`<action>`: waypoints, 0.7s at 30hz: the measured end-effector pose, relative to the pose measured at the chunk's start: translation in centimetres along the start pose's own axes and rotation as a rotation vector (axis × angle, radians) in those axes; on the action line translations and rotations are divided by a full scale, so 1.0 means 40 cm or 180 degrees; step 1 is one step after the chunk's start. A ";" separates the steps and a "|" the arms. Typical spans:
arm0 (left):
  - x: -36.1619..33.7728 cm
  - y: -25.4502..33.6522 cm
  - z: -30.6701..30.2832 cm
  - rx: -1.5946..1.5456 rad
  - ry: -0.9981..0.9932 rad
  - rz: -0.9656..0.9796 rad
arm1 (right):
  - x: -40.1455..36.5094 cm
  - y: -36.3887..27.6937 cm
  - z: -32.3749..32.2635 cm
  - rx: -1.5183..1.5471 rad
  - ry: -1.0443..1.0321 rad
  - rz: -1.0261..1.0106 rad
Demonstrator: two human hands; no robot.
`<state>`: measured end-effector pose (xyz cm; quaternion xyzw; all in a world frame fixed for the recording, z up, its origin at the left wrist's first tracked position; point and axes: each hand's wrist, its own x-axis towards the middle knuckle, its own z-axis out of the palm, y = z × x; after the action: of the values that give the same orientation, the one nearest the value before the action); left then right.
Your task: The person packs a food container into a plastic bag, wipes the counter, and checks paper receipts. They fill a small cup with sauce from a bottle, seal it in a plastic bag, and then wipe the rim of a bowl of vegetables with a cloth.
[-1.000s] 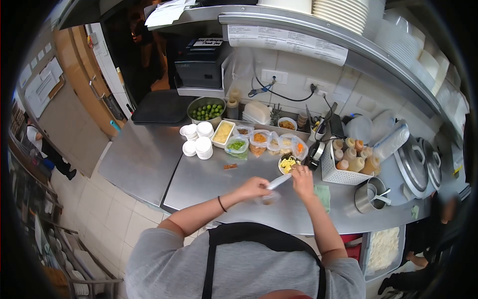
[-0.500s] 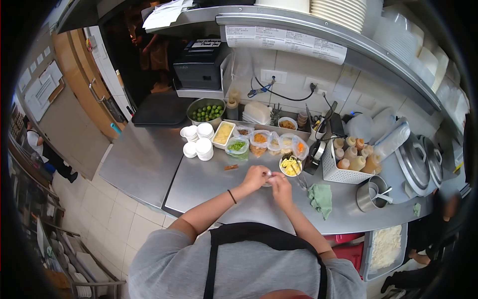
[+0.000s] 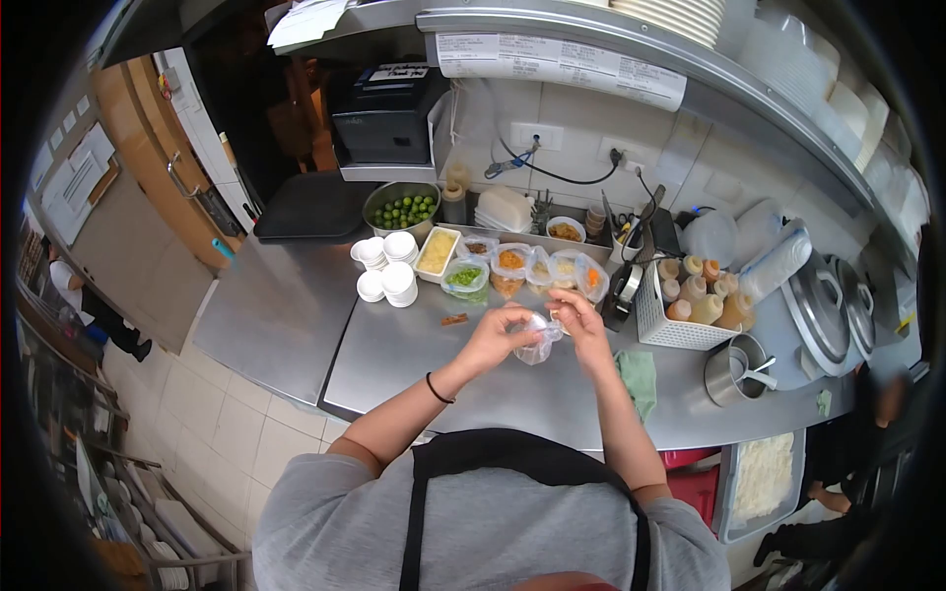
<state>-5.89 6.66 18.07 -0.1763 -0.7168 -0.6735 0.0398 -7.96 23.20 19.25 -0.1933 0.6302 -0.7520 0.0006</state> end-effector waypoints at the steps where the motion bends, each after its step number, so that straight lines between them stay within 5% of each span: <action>1: -0.002 0.027 -0.004 -0.0924 -0.0419 -0.0369 | -0.001 -0.004 -0.007 0.0006 0.0031 0.0009; 3: -0.010 0.064 -0.001 -0.1236 -0.0655 -0.0442 | -0.008 -0.008 -0.025 0.0129 -0.1092 -0.0193; 5: -0.013 0.078 0.005 -0.1581 -0.0735 -0.0337 | -0.014 -0.017 -0.021 0.0138 -0.1110 -0.0230; 9: 0.011 0.076 -0.026 -0.1205 -0.0325 -0.0223 | -0.032 -0.033 0.039 -0.0380 -0.0446 -0.0522; 12: 0.024 0.078 -0.029 0.0552 0.0630 0.0668 | -0.054 -0.055 0.092 -0.1697 0.0115 -0.1560; 16: 0.022 0.082 -0.027 0.0455 0.0816 0.0706 | -0.063 -0.072 0.098 -0.2266 0.0063 -0.1804; 19: 0.009 0.091 -0.029 -0.0603 0.0460 0.0106 | -0.057 -0.125 0.114 -0.1464 0.0884 -0.1316; 21: 0.000 0.075 -0.018 -0.1578 -0.0137 0.0008 | -0.053 -0.092 0.070 -0.1297 0.0711 -0.1067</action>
<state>-5.10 6.05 20.98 -0.1958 -0.5301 -0.8248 -0.0191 -4.28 21.81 22.50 -0.2069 0.7238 -0.6160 -0.2320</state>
